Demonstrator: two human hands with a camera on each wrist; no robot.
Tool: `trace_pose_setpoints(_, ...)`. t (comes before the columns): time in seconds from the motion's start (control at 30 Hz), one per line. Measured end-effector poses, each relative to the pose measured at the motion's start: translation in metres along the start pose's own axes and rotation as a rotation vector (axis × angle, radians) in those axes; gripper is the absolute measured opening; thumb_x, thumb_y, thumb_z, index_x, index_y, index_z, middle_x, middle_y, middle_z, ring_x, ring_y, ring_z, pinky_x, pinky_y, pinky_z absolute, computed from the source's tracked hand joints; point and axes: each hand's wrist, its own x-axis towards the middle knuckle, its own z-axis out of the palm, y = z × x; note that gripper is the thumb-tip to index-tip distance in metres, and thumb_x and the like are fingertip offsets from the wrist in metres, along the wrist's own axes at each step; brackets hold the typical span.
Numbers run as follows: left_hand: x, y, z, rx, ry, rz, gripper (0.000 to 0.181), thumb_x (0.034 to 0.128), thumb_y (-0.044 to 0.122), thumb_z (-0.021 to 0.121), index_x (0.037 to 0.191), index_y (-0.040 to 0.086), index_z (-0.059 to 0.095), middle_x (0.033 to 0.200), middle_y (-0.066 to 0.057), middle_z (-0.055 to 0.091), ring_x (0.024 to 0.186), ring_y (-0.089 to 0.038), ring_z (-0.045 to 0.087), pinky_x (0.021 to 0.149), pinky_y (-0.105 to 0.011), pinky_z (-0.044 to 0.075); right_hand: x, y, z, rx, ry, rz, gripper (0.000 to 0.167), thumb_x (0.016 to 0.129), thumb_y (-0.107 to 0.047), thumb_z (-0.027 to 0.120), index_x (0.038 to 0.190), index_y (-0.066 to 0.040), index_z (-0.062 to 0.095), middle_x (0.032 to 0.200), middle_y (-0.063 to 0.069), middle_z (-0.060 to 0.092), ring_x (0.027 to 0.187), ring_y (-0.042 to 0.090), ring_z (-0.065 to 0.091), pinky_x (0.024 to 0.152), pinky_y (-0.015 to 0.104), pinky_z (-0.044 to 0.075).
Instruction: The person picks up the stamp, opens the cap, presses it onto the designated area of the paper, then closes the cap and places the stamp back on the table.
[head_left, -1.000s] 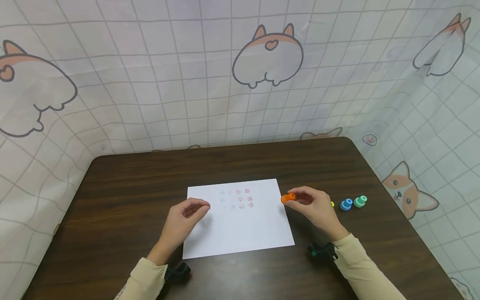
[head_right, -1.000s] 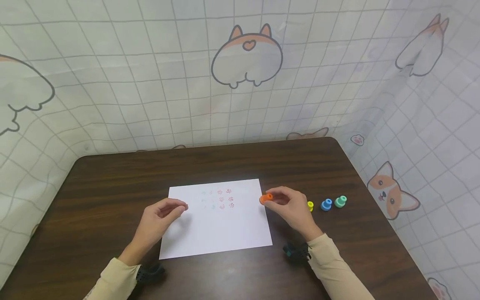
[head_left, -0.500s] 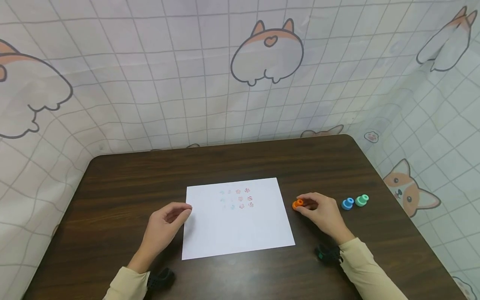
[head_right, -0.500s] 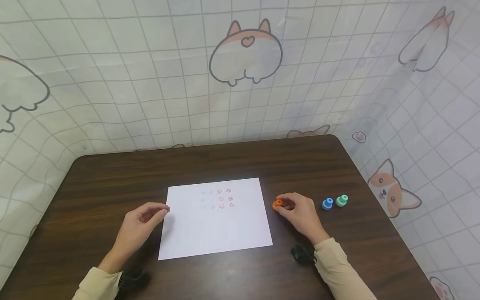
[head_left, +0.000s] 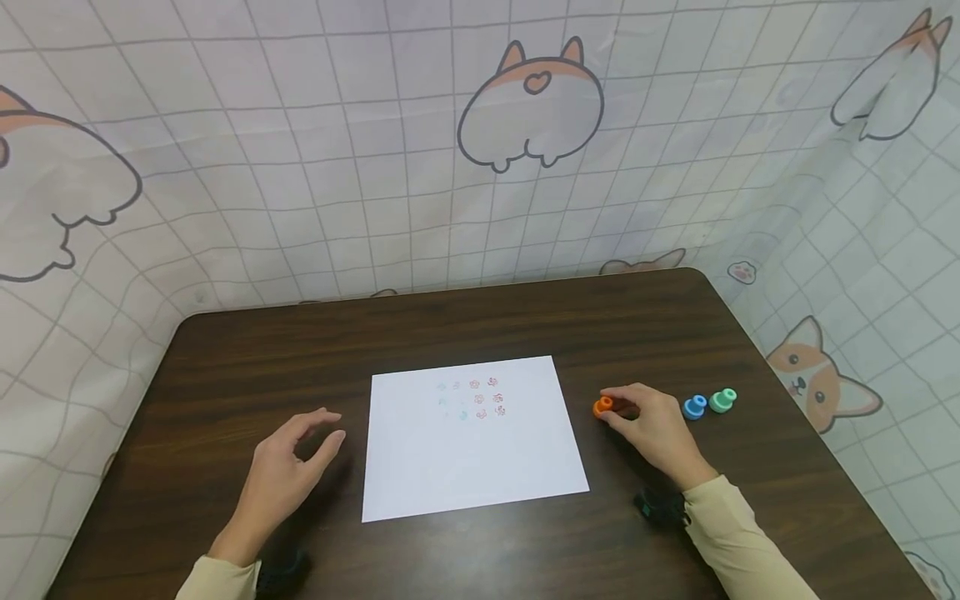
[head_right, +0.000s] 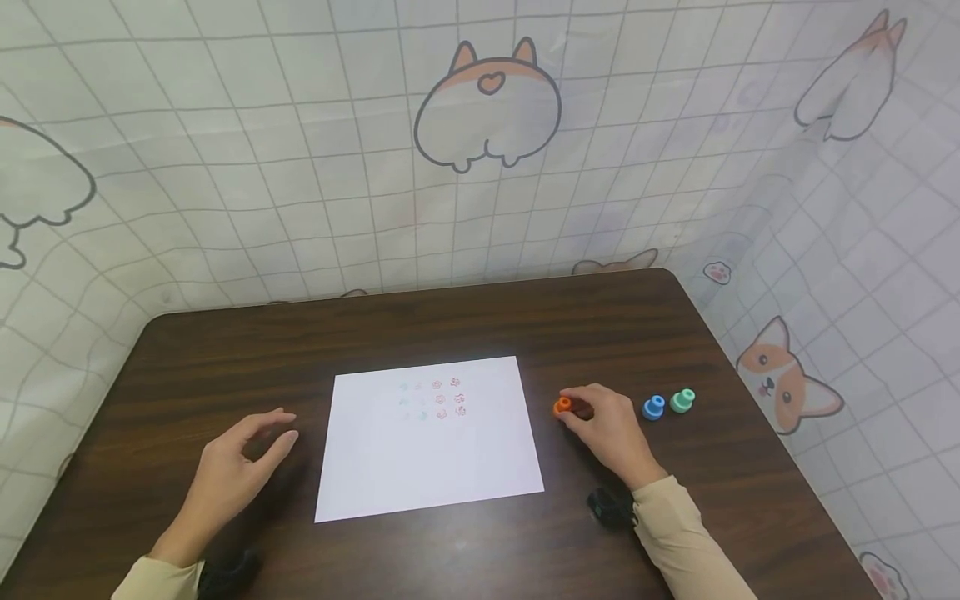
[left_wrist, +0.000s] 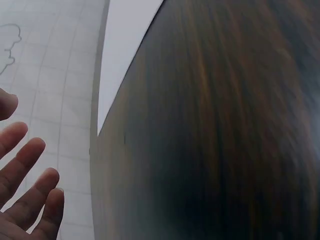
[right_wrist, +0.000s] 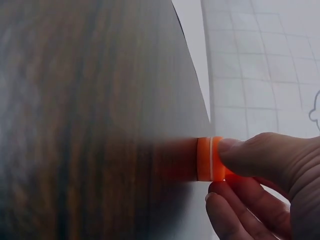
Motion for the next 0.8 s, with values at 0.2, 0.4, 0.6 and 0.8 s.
trace_pose_setpoints(0.2, -0.006, -0.003, -0.012, 0.04, -0.005, -0.034, 0.025, 0.0939, 0.019, 0.077, 0.118, 0.014, 0.074, 0.123, -0.012, 0.075, 0.108, -0.037, 0.073, 0.091, -0.058, 0.058, 0.001, -0.001, -0.003, -0.047, 0.001, -0.006, 0.034, 0.084, -0.009, 0.084, 0.117, -0.002, 0.076, 0.105, 0.015, 0.077, 0.087, 0.027, 0.075, 0.082, 0.048, 0.064)
trace_pose_setpoints(0.4, -0.008, -0.008, -0.017, 0.056, -0.006, -0.023, 0.027, 0.0936, 0.018, 0.077, 0.119, 0.011, 0.073, 0.121, -0.015, 0.075, 0.104, -0.04, 0.072, 0.086, -0.061, 0.059, 0.004, 0.002, -0.004, -0.071, 0.001, -0.023, 0.035, 0.085, -0.009, 0.084, 0.118, -0.001, 0.075, 0.105, 0.017, 0.077, 0.088, 0.029, 0.075, 0.082, 0.049, 0.064)
trace_pose_setpoints(0.6, -0.009, -0.016, -0.024, 0.108, -0.014, -0.012, 0.031, 0.0929, 0.019, 0.078, 0.122, 0.009, 0.071, 0.122, -0.017, 0.074, 0.111, -0.043, 0.07, 0.09, -0.063, 0.057, -0.001, -0.001, -0.01, -0.097, -0.019, -0.046, 0.041, 0.086, -0.012, 0.082, 0.124, 0.002, 0.072, 0.107, 0.018, 0.075, 0.091, 0.031, 0.076, 0.081, 0.049, 0.063)
trace_pose_setpoints(0.8, -0.011, -0.024, -0.039, 0.192, -0.01, 0.025, 0.037, 0.0898, 0.019, 0.08, 0.123, 0.006, 0.069, 0.128, -0.027, 0.069, 0.115, -0.051, 0.066, 0.09, -0.072, 0.05, -0.007, -0.005, -0.026, -0.119, 0.048, -0.111, 0.043, 0.086, -0.015, 0.084, 0.125, 0.0, 0.072, 0.109, 0.017, 0.075, 0.089, 0.031, 0.076, 0.076, 0.049, 0.064)
